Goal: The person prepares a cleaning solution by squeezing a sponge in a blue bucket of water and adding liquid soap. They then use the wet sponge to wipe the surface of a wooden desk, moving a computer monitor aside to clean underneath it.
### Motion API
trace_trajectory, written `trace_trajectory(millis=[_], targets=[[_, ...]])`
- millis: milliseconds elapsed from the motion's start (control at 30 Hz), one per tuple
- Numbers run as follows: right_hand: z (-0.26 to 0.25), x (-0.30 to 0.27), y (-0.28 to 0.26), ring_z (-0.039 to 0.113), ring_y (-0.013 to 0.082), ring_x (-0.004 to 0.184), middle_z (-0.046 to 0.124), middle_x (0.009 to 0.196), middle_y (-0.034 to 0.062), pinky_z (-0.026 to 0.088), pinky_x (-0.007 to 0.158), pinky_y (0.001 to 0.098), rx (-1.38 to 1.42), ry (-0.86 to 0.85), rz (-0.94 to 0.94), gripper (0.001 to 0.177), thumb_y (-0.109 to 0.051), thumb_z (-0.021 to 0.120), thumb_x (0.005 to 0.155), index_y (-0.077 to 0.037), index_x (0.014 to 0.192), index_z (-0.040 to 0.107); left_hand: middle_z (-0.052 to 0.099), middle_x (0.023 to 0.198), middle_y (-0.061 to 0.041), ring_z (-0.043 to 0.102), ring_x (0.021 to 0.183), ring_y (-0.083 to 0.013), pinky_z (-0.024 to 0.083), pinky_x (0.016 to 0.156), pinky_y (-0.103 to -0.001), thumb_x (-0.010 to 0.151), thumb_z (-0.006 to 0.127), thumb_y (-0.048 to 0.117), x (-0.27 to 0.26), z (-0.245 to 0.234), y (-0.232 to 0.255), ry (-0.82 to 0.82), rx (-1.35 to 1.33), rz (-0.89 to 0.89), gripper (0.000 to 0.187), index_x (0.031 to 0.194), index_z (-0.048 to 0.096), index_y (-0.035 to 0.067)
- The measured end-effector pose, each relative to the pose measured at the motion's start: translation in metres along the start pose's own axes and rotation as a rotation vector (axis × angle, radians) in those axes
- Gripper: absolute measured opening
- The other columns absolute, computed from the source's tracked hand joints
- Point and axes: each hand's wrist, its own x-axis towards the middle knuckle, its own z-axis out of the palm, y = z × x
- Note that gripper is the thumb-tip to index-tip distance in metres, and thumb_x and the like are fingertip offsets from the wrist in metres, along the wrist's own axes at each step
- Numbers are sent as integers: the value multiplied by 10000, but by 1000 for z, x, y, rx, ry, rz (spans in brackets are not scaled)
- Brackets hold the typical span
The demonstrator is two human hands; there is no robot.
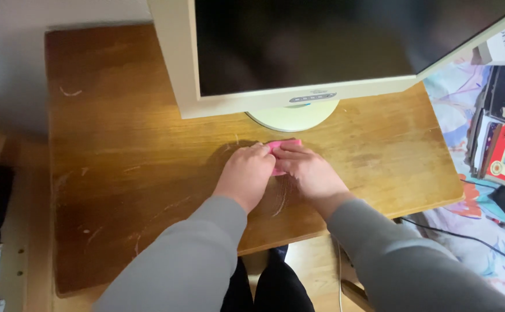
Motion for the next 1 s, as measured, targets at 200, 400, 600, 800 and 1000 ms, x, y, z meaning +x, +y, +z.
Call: trace_trajectory(millis=[200, 400, 600, 800, 1000], targets=[[-19, -27, -30, 682, 193, 1229, 766, 1219, -6, 515, 1067, 352, -81, -51, 106, 438, 9, 477, 1011, -237, 1259, 742, 732, 998, -46, 724, 1090, -254, 563, 800, -399, 955, 542, 77, -11, -18, 23, -7, 16, -14, 208, 835, 691, 158], [13, -107, -28, 578, 284, 1339, 677, 1400, -5, 463, 1105, 417, 72, 79, 76, 348, -121, 522, 1000, -181, 1289, 706, 720, 1152, -219, 670, 1192, -394, 524, 902, -486, 962, 565, 28, -38, -32, 80, 16, -138, 92, 178, 995, 740, 23], [12, -139, -5, 537, 247, 1396, 587, 1487, 107, 351, 1211, 431, 220, -17, 74, 660, 83, 558, 769, -100, 1399, 626, 654, 1323, -322, 619, 1265, -449, 479, 1074, -531, 875, 582, 10, -30, -16, 108, -120, -193, 105, 237, 1046, 732, -57], [-8, -103, 40, 583, 378, 1326, 695, 1372, 77, 470, 1100, 471, 234, 51, 61, 387, -30, 482, 946, -110, 1232, 731, 693, 1248, -228, 611, 1277, -392, 458, 1020, -557, 937, 553, 37, 21, -8, 96, -107, -146, 39, 250, 1131, 707, -1], [-19, -60, 81, 561, 303, 1363, 673, 1403, 22, 440, 1142, 417, 184, -44, 8, 455, -29, 473, 939, -161, 1319, 686, 664, 1336, -173, 568, 1352, -350, 449, 1053, -549, 996, 534, 71, 62, -17, 77, -294, -44, -84, 225, 1144, 703, 58]])
